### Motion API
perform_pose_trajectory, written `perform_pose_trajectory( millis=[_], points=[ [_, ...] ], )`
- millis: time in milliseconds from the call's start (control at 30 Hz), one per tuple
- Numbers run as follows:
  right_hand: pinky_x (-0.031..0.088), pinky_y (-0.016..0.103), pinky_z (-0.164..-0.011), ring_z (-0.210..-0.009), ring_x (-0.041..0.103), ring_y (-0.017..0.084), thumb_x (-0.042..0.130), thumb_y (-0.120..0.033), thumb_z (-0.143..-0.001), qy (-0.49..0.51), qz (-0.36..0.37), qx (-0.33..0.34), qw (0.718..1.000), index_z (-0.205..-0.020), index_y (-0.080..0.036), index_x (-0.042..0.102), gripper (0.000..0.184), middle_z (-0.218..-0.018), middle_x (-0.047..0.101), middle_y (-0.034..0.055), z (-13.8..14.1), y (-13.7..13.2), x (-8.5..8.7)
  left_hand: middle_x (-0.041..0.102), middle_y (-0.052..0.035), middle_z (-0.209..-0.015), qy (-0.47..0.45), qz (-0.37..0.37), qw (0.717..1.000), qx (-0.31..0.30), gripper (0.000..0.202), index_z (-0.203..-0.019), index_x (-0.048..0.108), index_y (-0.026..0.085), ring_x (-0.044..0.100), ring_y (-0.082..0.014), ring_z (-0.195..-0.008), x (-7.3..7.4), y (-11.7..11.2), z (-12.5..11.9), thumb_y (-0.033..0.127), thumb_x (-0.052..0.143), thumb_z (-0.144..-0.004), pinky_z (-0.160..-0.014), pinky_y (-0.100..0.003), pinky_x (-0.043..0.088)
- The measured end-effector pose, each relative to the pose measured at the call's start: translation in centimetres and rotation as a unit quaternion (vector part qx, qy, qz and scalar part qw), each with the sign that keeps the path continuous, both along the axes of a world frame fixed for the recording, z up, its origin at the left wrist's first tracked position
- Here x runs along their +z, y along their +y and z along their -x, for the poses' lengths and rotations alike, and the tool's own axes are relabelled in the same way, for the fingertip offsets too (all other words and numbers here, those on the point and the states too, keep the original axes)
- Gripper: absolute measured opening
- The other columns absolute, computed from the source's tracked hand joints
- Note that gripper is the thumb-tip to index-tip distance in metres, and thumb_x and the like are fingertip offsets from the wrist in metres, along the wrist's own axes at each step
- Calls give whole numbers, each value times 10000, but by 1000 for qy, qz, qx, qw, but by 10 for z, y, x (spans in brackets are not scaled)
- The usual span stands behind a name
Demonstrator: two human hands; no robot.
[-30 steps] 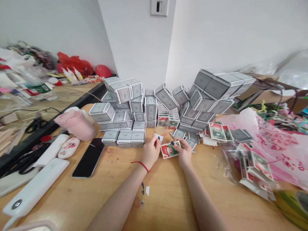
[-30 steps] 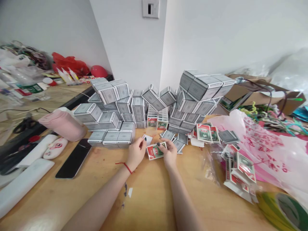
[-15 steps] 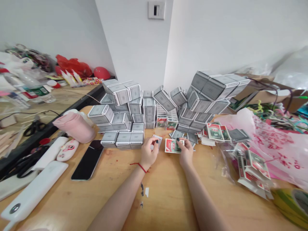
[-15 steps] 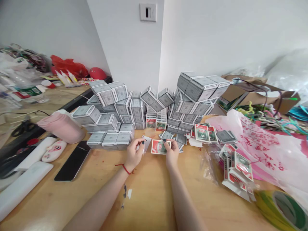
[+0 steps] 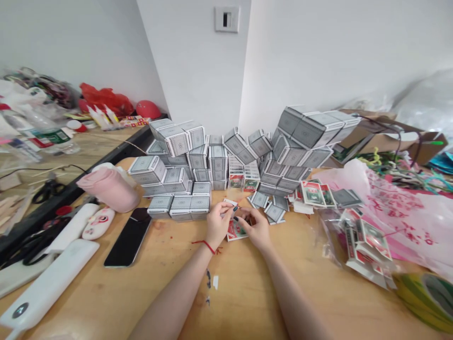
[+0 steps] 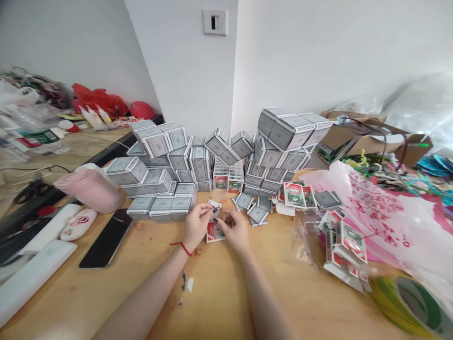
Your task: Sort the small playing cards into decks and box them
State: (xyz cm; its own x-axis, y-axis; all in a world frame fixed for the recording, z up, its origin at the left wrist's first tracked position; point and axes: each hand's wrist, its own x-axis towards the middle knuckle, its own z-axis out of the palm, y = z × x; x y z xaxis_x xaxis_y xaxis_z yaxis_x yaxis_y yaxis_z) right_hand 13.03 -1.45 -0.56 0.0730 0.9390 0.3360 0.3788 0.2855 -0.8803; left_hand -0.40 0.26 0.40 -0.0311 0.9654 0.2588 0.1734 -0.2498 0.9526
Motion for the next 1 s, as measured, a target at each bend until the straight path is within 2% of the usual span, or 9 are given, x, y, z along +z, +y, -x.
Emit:
perform_pose_trajectory(
  millis=[167,267,367,500,600,667,800,900,1000],
  points=[
    [417,251,-524,-552,534,134,576,-336,-719,67,40,9,997,-728,-177,624,166,-692,634,39,3,0,-4,653,-16,-745,60,-19,998,-22,113,-785,582,174,620,-130,-697,1,-2,0,270,523,-767,-665,-233,474],
    [416,240,-489,-505,528,125,584,-363,-712,132,66,-7,989,-718,-170,591,193,-598,605,16,1,2,-3,627,-38,-870,88,-66,994,-20,149,-887,567,181,590,-134,-786,5,-5,1,262,489,-789,-712,-246,461],
    [426,235,-484,-506,540,126,596,-399,-695,199,62,-62,976,-730,-172,548,235,-587,599,8,-2,4,-2,544,-79,-1036,113,-123,986,-28,251,-1011,503,174,541,-156,-877,10,-6,3,242,499,-770,-742,-275,449],
    [437,234,-501,-526,552,122,600,-401,-688,228,16,-146,963,-736,-176,518,245,-630,619,17,-8,2,8,522,-76,-1004,207,-148,958,-132,336,-1027,488,178,482,-208,-945,16,-8,5,229,551,-701,-847,-364,395],
    [437,228,-485,-518,550,118,606,-375,-680,216,-25,-200,955,-743,-169,527,230,-638,616,19,-20,-3,27,500,-78,-1042,270,-142,930,-206,447,-1067,477,191,452,-236,-985,20,-10,4,229,595,-638,-885,-398,366],
    [428,222,-465,-467,524,103,595,-365,-684,185,-51,-232,954,-745,-154,555,223,-611,612,19,-36,-5,44,484,-77,-1069,294,-137,917,-234,519,-1102,462,205,442,-243,-1002,22,-11,3,220,612,-606,-894,-399,364],
    [384,213,-397,-392,486,97,601,-335,-658,107,-74,-382,915,-745,-134,610,220,-568,613,27,-94,-4,77,472,-68,-1091,304,-130,911,-246,589,-1158,426,231,440,-237,-1016,24,-12,5,226,617,-601,-904,-395,370],
    [383,228,-407,-437,536,132,594,-290,-634,35,-21,-461,887,-745,-126,638,202,-624,649,76,-148,-1,95,462,-70,-1116,292,-136,918,-232,580,-1166,421,230,440,-228,-1035,23,-12,6,248,614,-619,-920,-387,369],
    [369,250,-411,-418,534,156,607,-250,-597,-70,63,-473,876,-716,-123,660,182,-557,642,98,-197,4,107,464,-77,-1125,284,-147,923,-215,536,-1147,439,218,445,-222,-1044,21,-11,5,261,605,-639,-924,-379,373]
  ],
)
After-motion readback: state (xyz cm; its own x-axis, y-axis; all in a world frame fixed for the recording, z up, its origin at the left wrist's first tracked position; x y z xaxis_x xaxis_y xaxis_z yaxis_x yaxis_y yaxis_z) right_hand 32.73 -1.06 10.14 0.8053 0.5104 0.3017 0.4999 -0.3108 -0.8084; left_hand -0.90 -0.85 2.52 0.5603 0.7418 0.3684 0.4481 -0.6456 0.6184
